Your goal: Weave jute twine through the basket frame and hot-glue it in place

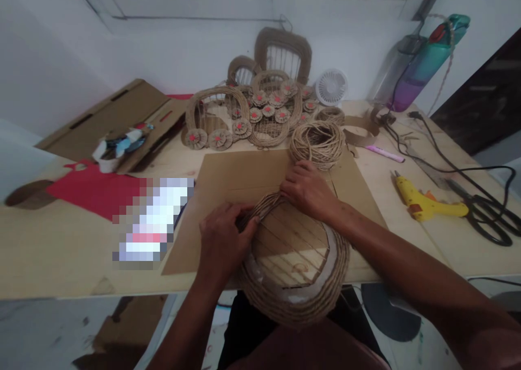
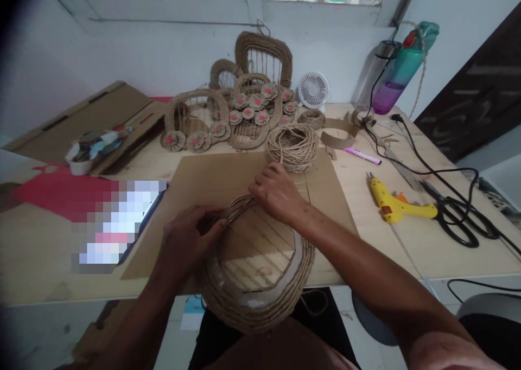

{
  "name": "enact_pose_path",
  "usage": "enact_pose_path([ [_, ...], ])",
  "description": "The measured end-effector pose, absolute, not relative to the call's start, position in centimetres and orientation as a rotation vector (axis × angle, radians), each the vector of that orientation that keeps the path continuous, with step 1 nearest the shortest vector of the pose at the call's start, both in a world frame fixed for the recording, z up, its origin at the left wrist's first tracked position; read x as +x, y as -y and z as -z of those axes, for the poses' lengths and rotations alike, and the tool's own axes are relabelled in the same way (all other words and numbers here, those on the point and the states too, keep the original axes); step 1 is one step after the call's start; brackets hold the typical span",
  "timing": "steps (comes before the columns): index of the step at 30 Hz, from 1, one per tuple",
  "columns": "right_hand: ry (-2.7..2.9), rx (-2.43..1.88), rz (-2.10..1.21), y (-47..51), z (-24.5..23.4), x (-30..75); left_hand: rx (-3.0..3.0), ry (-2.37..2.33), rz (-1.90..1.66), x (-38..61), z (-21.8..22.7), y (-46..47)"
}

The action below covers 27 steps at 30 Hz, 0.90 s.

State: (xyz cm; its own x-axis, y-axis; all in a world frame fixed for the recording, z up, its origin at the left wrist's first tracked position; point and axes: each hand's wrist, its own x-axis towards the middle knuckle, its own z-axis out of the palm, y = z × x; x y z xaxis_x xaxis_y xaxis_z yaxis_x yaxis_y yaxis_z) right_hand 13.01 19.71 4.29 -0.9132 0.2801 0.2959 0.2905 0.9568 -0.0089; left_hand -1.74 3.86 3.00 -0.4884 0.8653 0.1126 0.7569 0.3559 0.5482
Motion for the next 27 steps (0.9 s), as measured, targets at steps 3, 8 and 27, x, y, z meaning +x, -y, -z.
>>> enact_pose_path([
  [3,2.825,-0.429,0.069,-19.7,-4.4,13.0,1.5,-2.432,-0.794,-1.7,-3.0,-4.3],
  [8,2.838,-0.441,0.087,-19.7,-4.4,13.1,1.574,-2.468,-0.741,-1.6,-2.9,-4.4],
  [27,2.944,-0.48,0.038,-18.7,-5.3,12.7,1.754,-2.462,-0.612,-1.9,-3.0,-4.4],
])
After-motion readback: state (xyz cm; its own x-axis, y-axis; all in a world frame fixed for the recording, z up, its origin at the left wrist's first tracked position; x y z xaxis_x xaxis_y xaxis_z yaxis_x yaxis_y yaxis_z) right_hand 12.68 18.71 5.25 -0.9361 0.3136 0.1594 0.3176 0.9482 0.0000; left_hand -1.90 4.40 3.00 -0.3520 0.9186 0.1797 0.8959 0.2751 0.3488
